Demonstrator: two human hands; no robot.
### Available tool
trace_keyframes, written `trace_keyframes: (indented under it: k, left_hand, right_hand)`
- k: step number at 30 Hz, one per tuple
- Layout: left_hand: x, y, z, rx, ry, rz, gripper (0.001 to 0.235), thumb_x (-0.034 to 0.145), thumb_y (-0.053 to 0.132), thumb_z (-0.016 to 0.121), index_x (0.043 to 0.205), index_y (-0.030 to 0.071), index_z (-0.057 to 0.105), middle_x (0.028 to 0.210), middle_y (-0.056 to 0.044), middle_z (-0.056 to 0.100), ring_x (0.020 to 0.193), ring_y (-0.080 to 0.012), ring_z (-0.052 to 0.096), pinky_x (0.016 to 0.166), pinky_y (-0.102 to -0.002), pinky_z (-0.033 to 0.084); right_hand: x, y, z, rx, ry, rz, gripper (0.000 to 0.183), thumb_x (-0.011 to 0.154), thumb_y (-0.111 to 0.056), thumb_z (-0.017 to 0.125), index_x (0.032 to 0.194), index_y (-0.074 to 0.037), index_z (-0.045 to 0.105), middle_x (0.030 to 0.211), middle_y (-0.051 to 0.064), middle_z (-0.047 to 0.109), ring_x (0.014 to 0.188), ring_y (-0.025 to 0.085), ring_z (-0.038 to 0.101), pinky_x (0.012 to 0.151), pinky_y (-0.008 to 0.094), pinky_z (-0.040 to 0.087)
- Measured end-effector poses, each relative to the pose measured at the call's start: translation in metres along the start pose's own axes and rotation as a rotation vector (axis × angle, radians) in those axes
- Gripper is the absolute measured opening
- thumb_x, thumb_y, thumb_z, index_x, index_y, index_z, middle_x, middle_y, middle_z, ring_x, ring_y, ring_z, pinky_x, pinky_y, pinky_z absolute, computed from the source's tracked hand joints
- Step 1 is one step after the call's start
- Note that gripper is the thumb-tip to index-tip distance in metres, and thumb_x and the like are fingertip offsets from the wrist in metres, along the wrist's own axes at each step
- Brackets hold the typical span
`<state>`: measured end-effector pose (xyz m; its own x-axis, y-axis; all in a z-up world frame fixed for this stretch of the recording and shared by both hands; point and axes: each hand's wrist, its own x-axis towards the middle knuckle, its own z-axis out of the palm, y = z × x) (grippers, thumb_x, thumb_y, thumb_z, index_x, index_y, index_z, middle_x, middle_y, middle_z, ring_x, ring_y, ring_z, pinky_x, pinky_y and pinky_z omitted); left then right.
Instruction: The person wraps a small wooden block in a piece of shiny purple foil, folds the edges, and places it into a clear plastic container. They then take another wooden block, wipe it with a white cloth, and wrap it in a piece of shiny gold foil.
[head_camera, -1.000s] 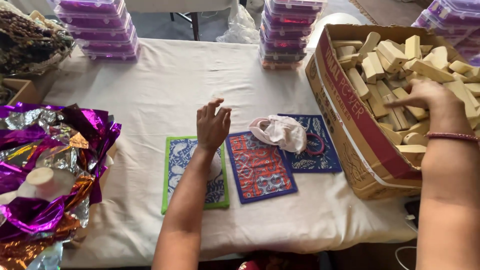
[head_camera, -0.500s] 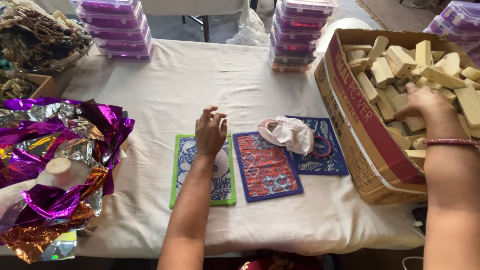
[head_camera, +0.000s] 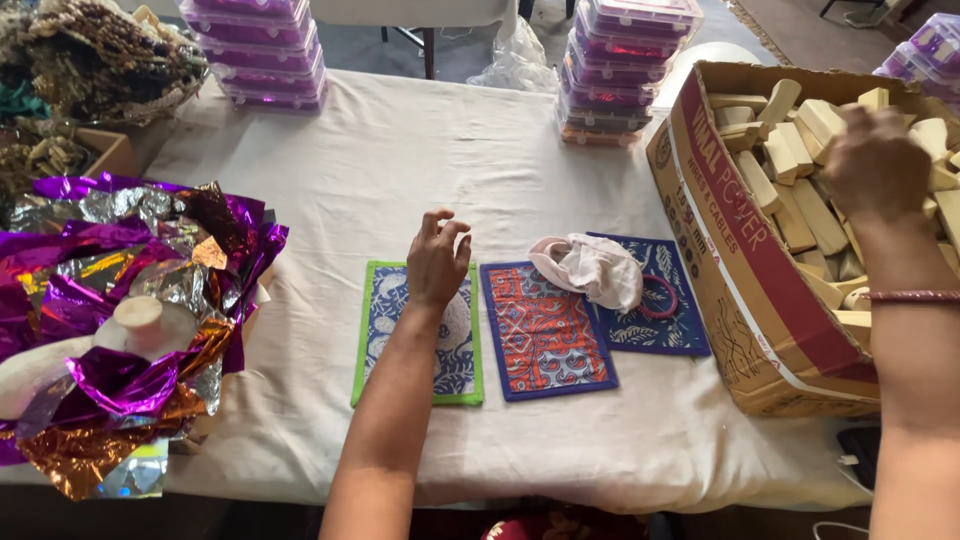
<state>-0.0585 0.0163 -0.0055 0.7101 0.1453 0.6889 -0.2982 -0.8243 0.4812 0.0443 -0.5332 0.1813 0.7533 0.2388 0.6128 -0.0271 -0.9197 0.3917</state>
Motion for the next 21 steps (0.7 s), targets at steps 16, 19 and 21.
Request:
trace_keyframes:
  k: [16, 19, 21]
  left_hand:
    - [-0.002, 0.004, -0.004, -0.006, -0.111, 0.018, 0.009, 0.089, 0.015, 0.076, 0.096, 0.011, 0.072, 0.117, -0.006, 0.065, 0.089, -0.0267, 0.073, 0.074, -0.04, 0.06]
    - [-0.001, 0.003, 0.002, -0.024, -0.05, 0.052, 0.008, 0.088, 0.016, 0.075, 0.094, 0.013, 0.072, 0.113, -0.006, 0.067, 0.085, -0.0265, 0.073, 0.072, -0.039, 0.06]
    - [0.0, 0.005, 0.009, -0.098, -0.167, 0.037, 0.008, 0.095, 0.021, 0.072, 0.098, 0.013, 0.073, 0.105, -0.004, 0.072, 0.08, -0.0214, 0.074, 0.072, -0.038, 0.061]
  right_hand:
    - [0.031, -0.046, 0.013, -0.086, -0.543, 0.153, 0.061, 0.095, -0.051, 0.071, 0.133, -0.005, 0.059, 0.097, 0.018, 0.072, 0.071, 0.027, 0.073, 0.056, 0.04, 0.064]
    - [0.035, -0.023, 0.03, 0.37, -0.653, 0.199, 0.056, 0.096, -0.052, 0.069, 0.133, -0.011, 0.059, 0.095, 0.019, 0.073, 0.067, 0.029, 0.074, 0.054, 0.041, 0.063]
    - [0.039, 0.003, 0.044, 1.062, -0.755, 0.281, 0.049, 0.097, -0.054, 0.066, 0.132, -0.019, 0.058, 0.092, 0.022, 0.074, 0.062, 0.032, 0.077, 0.052, 0.043, 0.061]
